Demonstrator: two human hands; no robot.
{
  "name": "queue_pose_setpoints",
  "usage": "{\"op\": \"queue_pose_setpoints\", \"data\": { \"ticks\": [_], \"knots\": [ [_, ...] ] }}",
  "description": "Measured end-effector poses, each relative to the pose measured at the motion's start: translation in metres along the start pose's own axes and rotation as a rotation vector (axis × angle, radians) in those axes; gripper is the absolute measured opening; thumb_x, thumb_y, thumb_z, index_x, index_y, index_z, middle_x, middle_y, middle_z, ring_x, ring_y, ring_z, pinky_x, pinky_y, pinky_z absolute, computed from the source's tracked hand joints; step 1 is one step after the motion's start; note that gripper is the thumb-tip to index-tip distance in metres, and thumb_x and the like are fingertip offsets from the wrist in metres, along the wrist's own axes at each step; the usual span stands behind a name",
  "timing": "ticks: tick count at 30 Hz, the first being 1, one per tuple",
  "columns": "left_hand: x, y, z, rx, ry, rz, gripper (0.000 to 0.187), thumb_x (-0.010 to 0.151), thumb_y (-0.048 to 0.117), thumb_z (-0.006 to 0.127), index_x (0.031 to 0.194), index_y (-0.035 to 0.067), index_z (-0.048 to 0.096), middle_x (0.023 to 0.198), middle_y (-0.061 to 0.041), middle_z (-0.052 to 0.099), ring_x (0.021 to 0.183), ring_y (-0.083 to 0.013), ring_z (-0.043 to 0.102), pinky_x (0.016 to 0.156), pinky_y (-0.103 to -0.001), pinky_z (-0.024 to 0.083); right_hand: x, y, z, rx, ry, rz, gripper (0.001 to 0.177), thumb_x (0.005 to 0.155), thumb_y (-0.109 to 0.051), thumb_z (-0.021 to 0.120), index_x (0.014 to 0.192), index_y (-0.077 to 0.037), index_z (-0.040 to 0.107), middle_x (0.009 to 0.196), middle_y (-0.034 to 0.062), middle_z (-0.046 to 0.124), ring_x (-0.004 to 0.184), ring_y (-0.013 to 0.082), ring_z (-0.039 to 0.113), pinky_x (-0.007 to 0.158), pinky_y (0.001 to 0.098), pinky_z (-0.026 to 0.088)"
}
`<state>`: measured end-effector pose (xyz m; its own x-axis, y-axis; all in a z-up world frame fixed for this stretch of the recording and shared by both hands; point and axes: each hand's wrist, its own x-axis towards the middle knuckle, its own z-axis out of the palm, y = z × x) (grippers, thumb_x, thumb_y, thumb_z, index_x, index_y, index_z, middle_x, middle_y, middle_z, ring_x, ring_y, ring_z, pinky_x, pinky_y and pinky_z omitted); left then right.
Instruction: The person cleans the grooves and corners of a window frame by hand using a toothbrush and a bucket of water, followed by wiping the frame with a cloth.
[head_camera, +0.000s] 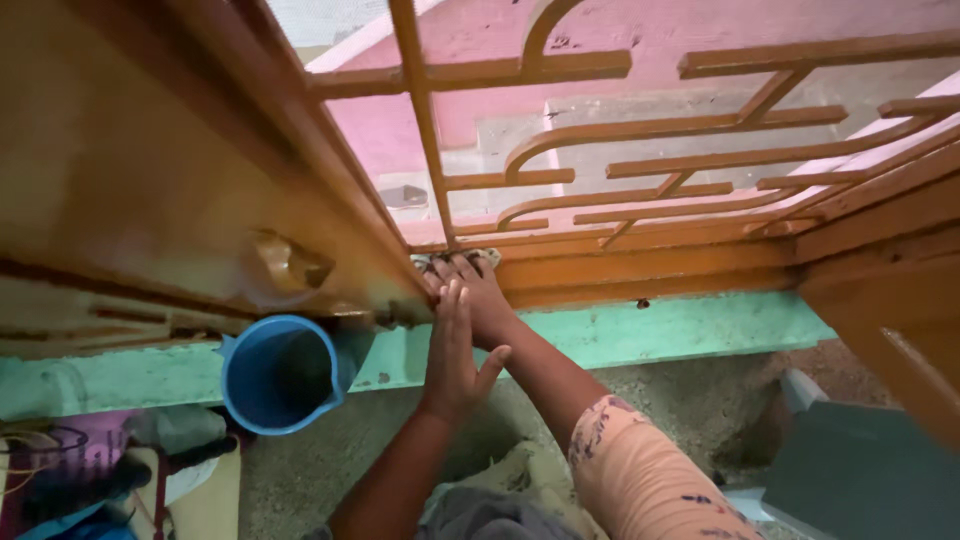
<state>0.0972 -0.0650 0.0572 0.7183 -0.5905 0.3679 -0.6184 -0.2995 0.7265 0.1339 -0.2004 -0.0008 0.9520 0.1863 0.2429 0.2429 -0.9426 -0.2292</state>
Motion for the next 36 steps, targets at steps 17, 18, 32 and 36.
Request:
{"op": "queue_pose_setpoints", "data": {
  "ticks": [17,18,32,36],
  "knots": [
    [0.034,-0.013,0.103,0.270,-0.263,0.033,0.094,0.092,0.065,0.059,0.155,-0.001,0.040,0.162,-0.024,0.034,0.153,-0.0429,0.025,0.122,-0.059,0.017,-0.116,0.100,-0.047,-0.188,0.058,0.384,0.048,0.089,-0.039,0.069,0.135,-0.030,0.062,0.151,0.0086,0.050,0.144,0.0376,0.035,0.110,0.0682,0.025],
    [0.031,-0.007,0.101,0.257,-0.223,0.030,0.092,0.092,0.065,0.060,0.155,0.000,0.041,0.163,-0.024,0.035,0.154,-0.0430,0.025,0.123,-0.058,0.018,-0.116,0.097,-0.046,-0.195,0.097,0.397,0.046,0.089,-0.038,0.069,0.133,-0.028,0.063,0.149,0.0080,0.052,0.142,0.0366,0.037,0.110,0.0677,0.026],
    [0.020,-0.016,0.062,0.136,0.105,-0.060,0.091,0.095,0.055,0.062,0.152,-0.010,0.037,0.162,-0.035,0.032,0.152,-0.0538,0.028,0.125,-0.059,0.021,-0.026,0.053,0.005,0.007,0.166,0.058,0.043,0.090,-0.039,0.064,0.126,-0.015,0.066,0.141,0.0085,0.057,0.129,0.0335,0.048,0.104,0.0598,0.031],
    [0.030,-0.018,0.082,0.197,0.046,-0.084,0.076,0.095,0.043,0.065,0.151,-0.003,0.043,0.162,-0.029,0.037,0.152,-0.0504,0.031,0.125,-0.059,0.022,-0.062,0.076,-0.011,-0.143,0.221,0.129,0.040,0.089,-0.035,0.065,0.126,-0.020,0.067,0.141,0.0061,0.057,0.134,0.0330,0.046,0.104,0.0610,0.033]
  ]
}}
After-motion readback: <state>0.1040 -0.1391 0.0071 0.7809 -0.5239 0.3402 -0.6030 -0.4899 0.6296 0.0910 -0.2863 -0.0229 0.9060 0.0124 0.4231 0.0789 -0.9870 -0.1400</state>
